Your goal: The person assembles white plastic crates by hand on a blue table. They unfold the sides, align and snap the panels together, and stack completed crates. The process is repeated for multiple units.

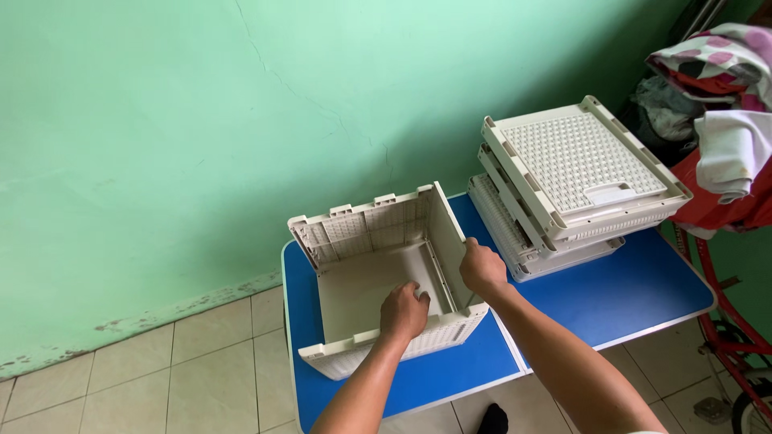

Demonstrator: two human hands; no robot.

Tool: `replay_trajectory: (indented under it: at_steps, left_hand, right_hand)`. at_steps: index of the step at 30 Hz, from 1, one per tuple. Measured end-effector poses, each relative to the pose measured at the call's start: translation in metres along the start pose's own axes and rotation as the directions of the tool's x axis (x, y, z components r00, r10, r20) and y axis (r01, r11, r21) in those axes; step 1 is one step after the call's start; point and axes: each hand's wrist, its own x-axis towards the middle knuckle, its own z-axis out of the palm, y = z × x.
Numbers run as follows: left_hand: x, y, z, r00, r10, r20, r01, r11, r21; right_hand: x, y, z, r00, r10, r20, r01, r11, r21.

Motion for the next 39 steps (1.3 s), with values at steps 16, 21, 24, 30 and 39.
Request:
replay_trajectory:
  at_steps: [16, 21, 24, 30, 39]
  left_hand:
    - [0.008, 0.003, -0.004, 0.969, -0.172, 0.176, 0.162, 0.984, 0.071]
    - [0.022, -0.019, 0.015, 0.942, -0.210, 0.263, 0.193, 0.977, 0.087]
    - [0.058, -0.025, 0.019, 0.948, -0.126, 0.293, 0.100, 0.990, 0.101]
    - [0.135, 0.049, -0.025, 0.960, 0.136, 0.246, 0.186, 0.350, -0.918]
    - [0.188, 0.190, -0.012, 0.966, 0.258, -0.004, 0.006, -0.036, -0.999]
  right_hand:
    - [0.028, -0.050, -0.179, 0.997, -0.071, -0.015, 0.070, 0.997, -0.024]
    - [0.010, -0.048, -0.256, 0.977, -0.173, -0.127, 0.182, 0.982, 0.057]
    - [-0.006, -0.032, -0.287, 0.926, -0.284, -0.250, 0.287, 0.958, -0.027]
    - [0.014, 0.014, -0.264, 0.791, -0.519, -0.323, 0.446, 0.852, -0.276]
    - [0.102, 0.175, -0.232, 0.370, -0.773, -0.516, 0.592, 0.624, -0.510]
